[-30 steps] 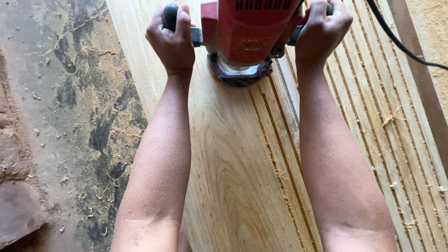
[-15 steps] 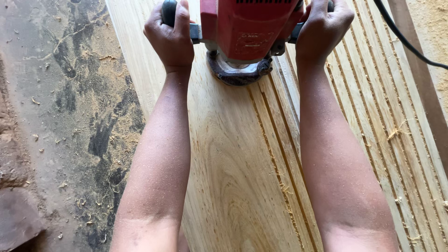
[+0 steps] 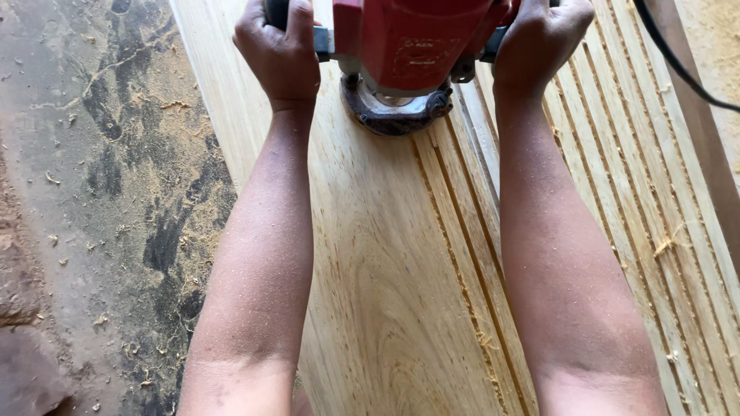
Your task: The person uses a handheld electric router to cut parallel grooves into a large wooden board. They guide the tool along the board's length, creating evenly spaced channels while wood shavings accumulate on the surface.
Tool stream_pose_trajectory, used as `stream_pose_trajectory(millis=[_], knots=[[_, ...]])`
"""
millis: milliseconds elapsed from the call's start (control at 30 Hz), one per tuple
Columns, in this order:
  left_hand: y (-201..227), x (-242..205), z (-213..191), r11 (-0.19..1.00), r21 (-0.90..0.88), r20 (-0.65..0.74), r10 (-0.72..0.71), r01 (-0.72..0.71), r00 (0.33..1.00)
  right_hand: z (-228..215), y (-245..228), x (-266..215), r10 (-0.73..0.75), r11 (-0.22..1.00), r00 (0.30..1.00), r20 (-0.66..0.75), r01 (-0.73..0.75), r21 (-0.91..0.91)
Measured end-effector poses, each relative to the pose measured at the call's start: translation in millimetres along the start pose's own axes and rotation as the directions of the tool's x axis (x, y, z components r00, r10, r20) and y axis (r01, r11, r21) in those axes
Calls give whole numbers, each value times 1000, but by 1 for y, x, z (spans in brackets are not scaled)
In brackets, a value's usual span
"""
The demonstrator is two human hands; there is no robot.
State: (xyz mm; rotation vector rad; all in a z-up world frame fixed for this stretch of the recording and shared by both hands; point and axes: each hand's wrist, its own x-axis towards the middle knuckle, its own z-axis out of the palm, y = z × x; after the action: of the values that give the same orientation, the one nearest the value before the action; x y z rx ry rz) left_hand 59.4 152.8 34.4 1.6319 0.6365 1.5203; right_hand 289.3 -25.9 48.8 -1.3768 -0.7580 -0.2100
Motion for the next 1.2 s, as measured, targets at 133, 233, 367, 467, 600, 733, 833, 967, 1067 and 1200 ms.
stream_pose_trajectory(millis=[133,233,367,467,600,733,833,967,1067,1200], knots=[[-11,10,2,992,117,-25,50,-47,998,10,7,7,6,1000,1000,1,-6,12],[-14,20,5,985,164,-32,67,-61,997,16,11,11,18,1000,1000,1,-18,0],[-15,28,7,998,51,-1,30,-30,1000,22,18,19,11,999,1000,-3,-11,-43],[-19,38,7,998,56,4,36,-36,999,30,21,25,5,999,1000,2,-5,-34],[-28,46,10,999,42,4,25,-25,1000,39,25,31,-2,999,1000,-9,2,-40],[-42,55,12,987,147,-31,64,-59,998,53,27,40,1,999,1000,-29,-3,-40],[-53,65,13,992,109,-21,59,-56,998,62,28,46,3,999,999,-53,-6,-48],[-65,75,15,982,149,-24,120,-115,993,72,31,53,6,998,998,-70,-10,-57],[-69,80,17,996,80,-28,49,-46,998,75,33,57,13,997,996,-84,-19,-70],[-70,88,19,984,165,-49,81,-72,996,85,34,63,11,997,996,-88,-17,-74]])
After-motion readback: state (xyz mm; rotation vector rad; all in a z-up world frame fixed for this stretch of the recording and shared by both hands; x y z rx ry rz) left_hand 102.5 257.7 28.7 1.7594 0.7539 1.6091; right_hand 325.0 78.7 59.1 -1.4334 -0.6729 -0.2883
